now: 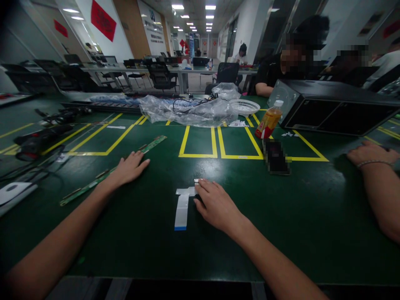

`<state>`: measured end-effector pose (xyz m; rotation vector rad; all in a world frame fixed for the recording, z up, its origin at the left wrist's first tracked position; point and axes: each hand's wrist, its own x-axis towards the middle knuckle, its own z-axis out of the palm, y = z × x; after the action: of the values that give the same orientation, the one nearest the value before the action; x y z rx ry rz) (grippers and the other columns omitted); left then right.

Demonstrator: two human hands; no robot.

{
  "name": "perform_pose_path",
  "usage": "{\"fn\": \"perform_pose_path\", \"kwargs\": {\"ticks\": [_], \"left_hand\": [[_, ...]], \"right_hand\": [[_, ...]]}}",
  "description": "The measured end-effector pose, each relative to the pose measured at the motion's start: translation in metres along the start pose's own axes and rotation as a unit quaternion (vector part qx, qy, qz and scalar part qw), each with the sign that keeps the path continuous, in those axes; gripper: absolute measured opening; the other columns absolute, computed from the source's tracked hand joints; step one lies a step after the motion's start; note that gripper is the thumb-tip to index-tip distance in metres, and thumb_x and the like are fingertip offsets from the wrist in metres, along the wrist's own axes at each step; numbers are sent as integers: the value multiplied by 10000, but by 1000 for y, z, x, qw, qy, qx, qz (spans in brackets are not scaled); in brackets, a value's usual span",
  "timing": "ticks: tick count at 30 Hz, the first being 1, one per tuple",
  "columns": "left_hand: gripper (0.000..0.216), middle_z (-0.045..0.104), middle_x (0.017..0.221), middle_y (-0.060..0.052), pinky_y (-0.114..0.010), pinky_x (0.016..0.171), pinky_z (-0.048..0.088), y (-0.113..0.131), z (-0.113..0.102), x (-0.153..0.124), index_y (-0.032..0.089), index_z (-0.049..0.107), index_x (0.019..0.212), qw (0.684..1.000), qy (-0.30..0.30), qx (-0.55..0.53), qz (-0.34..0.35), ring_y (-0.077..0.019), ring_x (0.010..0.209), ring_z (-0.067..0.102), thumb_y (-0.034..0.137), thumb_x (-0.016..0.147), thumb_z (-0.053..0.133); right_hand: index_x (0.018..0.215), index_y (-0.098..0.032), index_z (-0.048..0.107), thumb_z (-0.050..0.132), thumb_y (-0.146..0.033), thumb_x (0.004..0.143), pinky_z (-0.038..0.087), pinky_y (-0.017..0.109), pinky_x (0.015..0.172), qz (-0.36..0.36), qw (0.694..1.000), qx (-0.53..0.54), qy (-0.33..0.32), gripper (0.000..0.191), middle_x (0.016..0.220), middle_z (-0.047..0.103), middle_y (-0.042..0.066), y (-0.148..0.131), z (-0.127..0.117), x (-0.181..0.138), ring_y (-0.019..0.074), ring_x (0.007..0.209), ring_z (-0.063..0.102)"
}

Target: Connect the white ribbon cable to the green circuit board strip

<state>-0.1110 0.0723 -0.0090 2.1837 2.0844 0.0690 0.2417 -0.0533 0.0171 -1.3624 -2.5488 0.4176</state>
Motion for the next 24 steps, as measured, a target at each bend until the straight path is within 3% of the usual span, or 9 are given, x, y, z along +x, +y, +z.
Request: {"fn": "perform_pose_path", "kwargs": {"ticks": [3, 6, 9, 14, 24], "left_hand": [[648, 279, 1640, -149, -643, 1193, 167, 53, 3, -25, 133, 381, 1545, 983, -26, -41, 178, -328, 1542, 161, 523, 1055, 217], [614, 264, 1646, -129, -582, 1229, 113, 101, 4, -51, 169, 345, 1568, 934, -52, -60, 347, -280, 1549, 146, 521, 1069, 286], [572, 270, 1645, -112, -520, 1250, 98, 123, 2, -68, 195, 329, 1576, 895, -66, -69, 436, -236, 1544, 183, 475, 1078, 332], [556, 313, 1633, -86, -461, 1260, 88, 120, -1, -70, 213, 328, 1575, 884, -66, -75, 456, -204, 1537, 210, 445, 1073, 384], [583, 274, 1649, -74, -465, 1262, 71, 116, -2, -67, 234, 309, 1582, 883, -79, -87, 455, -206, 1543, 187, 470, 1060, 419]], "right_hand": [[1403, -144, 577, 515, -311, 991, 378, 522, 1161, -13, 1000, -16, 8, 448, 1508, 533, 165, -8, -1, 0, 303, 1403, 474], [1372, -166, 600, 529, -322, 981, 402, 525, 1136, -29, 999, -19, 11, 427, 1474, 570, 157, -18, 1, -1, 303, 1374, 506], [1367, -132, 603, 541, -327, 970, 382, 534, 1151, -20, 999, -36, 24, 446, 1476, 561, 184, -27, 7, -2, 319, 1379, 498], [1427, -34, 539, 502, -358, 988, 383, 499, 1169, 11, 998, -65, 19, 546, 1498, 521, 227, -35, 16, -3, 335, 1404, 472], [1413, -14, 558, 466, -337, 997, 414, 520, 1149, 38, 994, -102, 16, 534, 1476, 530, 252, -36, 16, -4, 351, 1372, 511]]}}
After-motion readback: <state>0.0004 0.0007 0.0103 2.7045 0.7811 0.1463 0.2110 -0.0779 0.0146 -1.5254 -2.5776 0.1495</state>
